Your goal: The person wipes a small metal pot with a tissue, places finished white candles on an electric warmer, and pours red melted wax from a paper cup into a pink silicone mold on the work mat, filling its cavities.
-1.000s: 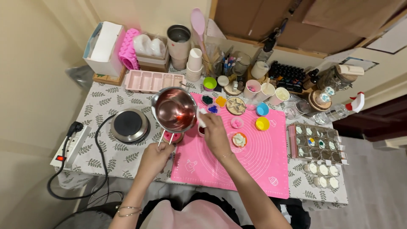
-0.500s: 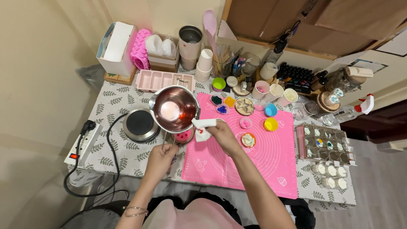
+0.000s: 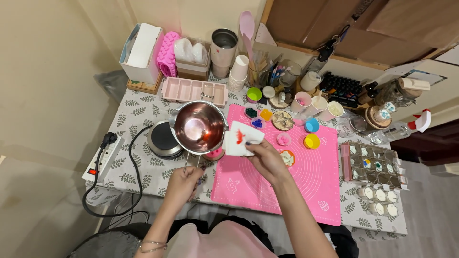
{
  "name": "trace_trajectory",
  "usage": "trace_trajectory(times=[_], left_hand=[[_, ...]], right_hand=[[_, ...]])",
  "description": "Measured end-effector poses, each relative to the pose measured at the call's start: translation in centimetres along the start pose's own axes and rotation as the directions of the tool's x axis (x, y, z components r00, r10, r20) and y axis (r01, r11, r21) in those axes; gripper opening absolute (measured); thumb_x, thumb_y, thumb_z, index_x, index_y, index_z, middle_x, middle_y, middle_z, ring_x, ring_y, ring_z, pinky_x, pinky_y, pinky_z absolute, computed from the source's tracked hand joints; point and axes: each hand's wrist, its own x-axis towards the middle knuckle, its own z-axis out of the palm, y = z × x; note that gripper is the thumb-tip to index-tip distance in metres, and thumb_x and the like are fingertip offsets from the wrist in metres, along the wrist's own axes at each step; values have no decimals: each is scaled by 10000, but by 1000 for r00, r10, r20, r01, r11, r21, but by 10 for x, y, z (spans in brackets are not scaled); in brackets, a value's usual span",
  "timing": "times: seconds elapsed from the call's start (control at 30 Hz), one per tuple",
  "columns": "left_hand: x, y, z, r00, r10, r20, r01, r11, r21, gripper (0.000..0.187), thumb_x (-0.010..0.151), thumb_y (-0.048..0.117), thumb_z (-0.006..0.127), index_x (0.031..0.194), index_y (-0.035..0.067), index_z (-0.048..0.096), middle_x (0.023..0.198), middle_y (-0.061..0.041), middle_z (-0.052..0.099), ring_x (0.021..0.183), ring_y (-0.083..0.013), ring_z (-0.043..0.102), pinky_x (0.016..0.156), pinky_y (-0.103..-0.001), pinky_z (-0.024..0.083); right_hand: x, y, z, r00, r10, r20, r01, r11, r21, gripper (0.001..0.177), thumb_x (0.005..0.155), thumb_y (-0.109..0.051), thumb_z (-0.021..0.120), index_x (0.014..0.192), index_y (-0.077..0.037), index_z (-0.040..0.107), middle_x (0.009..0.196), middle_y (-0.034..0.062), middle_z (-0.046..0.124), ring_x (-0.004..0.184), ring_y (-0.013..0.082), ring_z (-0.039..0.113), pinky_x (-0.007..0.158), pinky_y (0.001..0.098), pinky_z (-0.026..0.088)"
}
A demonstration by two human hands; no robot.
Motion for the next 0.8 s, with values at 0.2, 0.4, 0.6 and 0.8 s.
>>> trace_trajectory(times=[0.2, 0.4, 0.6, 0.8], left_hand=[[-3, 0, 8, 999, -23, 33, 25, 998, -64, 328, 911, 184, 670, 632, 38, 580, 514, 7, 489, 343, -91, 393, 336, -285, 255], [-5, 1, 11, 999, 20, 29, -21, 999, 33, 360, 914, 200, 665, 613, 28, 568, 494, -3, 509, 365, -92, 437, 365, -280, 302], [-2, -4, 17, 983, 184, -22, -170, 942, 288, 364, 881, 205, 662, 594, -11, 602, 465, -52, 562, 409, -109, 499, 434, -311, 391], [-5, 3, 14, 981, 191, -36, -160, 900, 405, 337, 858, 201, 654, 617, -29, 608, 489, -103, 580, 448, -137, 517, 495, -340, 434]], right_hand=[[21, 34, -2, 978, -204, -52, 175, 924, -340, 270, 938, -12, 655, 1203, 24, 695, 1012, 105, 722, 771, 147, 644, 694, 313, 559], [-6, 21, 37, 762, -647, 41, 319, 318, -893, 217, 913, -29, 664, 1103, -27, 770, 902, 56, 663, 691, 132, 665, 615, 301, 544], [-9, 23, 42, 584, -544, 603, 427, -426, -798, 366, 793, 58, 638, 1141, -21, 718, 1025, 133, 570, 945, 320, 536, 842, 431, 500], [-16, 0, 47, 719, -276, 638, 528, -379, -760, 243, 812, -20, 645, 1048, 36, 641, 1112, 166, 544, 953, 351, 522, 859, 449, 482]])
